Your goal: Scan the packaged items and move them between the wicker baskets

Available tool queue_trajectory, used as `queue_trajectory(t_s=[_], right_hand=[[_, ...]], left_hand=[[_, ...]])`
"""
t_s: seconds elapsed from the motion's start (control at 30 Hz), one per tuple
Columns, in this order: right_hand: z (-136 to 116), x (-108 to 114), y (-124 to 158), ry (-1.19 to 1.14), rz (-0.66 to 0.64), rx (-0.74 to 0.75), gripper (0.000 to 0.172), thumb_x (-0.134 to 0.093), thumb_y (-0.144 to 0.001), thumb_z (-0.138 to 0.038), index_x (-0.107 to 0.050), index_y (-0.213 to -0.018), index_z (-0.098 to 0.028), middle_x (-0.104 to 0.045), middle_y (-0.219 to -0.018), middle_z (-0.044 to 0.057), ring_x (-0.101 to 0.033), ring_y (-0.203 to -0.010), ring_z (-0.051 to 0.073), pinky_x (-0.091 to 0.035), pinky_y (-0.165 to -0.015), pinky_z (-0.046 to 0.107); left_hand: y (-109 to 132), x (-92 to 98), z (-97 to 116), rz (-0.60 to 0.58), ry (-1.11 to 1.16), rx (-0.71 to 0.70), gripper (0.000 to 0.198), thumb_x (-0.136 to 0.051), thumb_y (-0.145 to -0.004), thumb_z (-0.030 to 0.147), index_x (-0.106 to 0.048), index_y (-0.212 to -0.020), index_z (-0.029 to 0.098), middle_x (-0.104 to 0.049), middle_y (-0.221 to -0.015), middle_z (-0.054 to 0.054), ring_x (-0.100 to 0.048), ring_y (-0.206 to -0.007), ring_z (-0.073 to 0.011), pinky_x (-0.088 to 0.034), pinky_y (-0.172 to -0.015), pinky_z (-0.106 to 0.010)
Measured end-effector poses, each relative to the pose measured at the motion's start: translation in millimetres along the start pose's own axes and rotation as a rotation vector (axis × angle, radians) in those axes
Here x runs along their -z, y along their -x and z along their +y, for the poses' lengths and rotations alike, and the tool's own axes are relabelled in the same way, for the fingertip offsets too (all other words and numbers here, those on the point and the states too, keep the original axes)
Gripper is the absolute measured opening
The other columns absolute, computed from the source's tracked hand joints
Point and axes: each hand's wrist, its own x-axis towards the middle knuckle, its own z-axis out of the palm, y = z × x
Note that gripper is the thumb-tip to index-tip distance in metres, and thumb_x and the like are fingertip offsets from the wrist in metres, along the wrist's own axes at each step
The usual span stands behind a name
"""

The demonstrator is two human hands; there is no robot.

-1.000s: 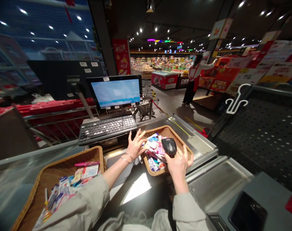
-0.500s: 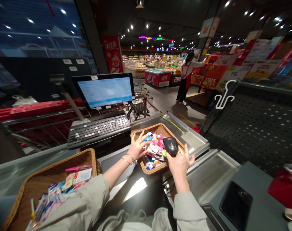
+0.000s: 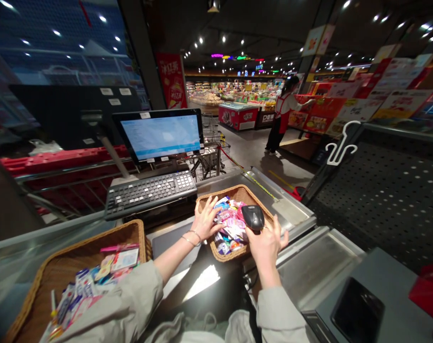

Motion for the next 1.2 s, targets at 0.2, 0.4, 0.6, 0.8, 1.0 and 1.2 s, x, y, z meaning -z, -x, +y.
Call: queue_trajectory(t_s=[0.2, 0.4, 0.6, 0.8, 1.0, 1.2], right_hand=[[-18.6, -13.2, -2.3, -0.053, -0.028, 0.012, 0.043, -0.052, -0.072, -0.058, -0.071, -0.079, -0.021, -0.072, -0.109, 0.011, -0.041, -0.130, 0.031, -0.009, -0.111, 0.054], [-44.6, -28.7, -6.1, -0.097, -0.100, 0.097, 0.047, -0.051, -0.073, -0.058, -0.071, -0.089, -0.019, -0.069, -0.116, 0.014, -0.041, -0.130, 0.031, -0.011, -0.110, 0.057], [-78.9, -45.0, -1.5, -0.144, -0.115, 0.215, 0.045, -0.049, -0.073, -0.059, -0.071, -0.082, -0.021, -0.071, -0.109, 0.013, -0.043, -0.126, 0.032, -0.014, -0.109, 0.056], [-109.8, -64.1, 5.5, -0.215, -0.180, 0.331, 0.040, -0.050, -0.074, -0.056, -0.069, -0.077, -0.020, -0.071, -0.109, 0.013, -0.045, -0.128, 0.030, -0.014, -0.110, 0.054], [-140.9, -82.9, 22.9, -0.287, -0.245, 0.410, 0.040, -0.050, -0.074, -0.055, -0.069, -0.078, -0.019, -0.072, -0.105, 0.014, -0.044, -0.128, 0.031, -0.015, -0.110, 0.054], [-164.0, -100.8, 41.8, -0.341, -0.324, 0.475, 0.040, -0.048, -0.076, -0.055, -0.070, -0.078, -0.021, -0.072, -0.107, 0.012, -0.045, -0.128, 0.030, -0.016, -0.111, 0.054]], left_hand=[[10.7, 14.6, -13.2, 0.045, -0.056, 0.089, 0.058, -0.051, -0.089, 0.054, -0.048, -0.136, 0.021, -0.033, -0.156, -0.015, -0.020, -0.148, -0.0316, -0.006, -0.116, -0.068], [29.1, 36.6, -33.6, 0.067, -0.133, 0.188, 0.056, -0.052, -0.089, 0.051, -0.049, -0.135, 0.020, -0.030, -0.158, -0.014, -0.019, -0.148, -0.0318, -0.008, -0.116, -0.069], [57.7, 57.0, -56.1, 0.113, -0.201, 0.314, 0.057, -0.055, -0.088, 0.050, -0.048, -0.136, 0.021, -0.034, -0.156, -0.015, -0.023, -0.147, -0.0319, -0.010, -0.116, -0.068], [95.9, 73.8, -73.1, 0.139, -0.270, 0.433, 0.058, -0.055, -0.088, 0.050, -0.046, -0.138, 0.021, -0.033, -0.156, -0.014, -0.021, -0.148, -0.0312, -0.008, -0.117, -0.067], [138.9, 94.0, -85.9, 0.129, -0.341, 0.571, 0.060, -0.057, -0.087, 0.048, -0.044, -0.139, 0.020, -0.031, -0.157, -0.015, -0.021, -0.148, -0.0312, -0.009, -0.117, -0.067], [178.8, 110.4, -93.1, 0.113, -0.398, 0.708, 0.061, -0.060, -0.085, 0.047, -0.045, -0.138, 0.020, -0.031, -0.157, -0.016, -0.022, -0.148, -0.0313, -0.012, -0.116, -0.067]])
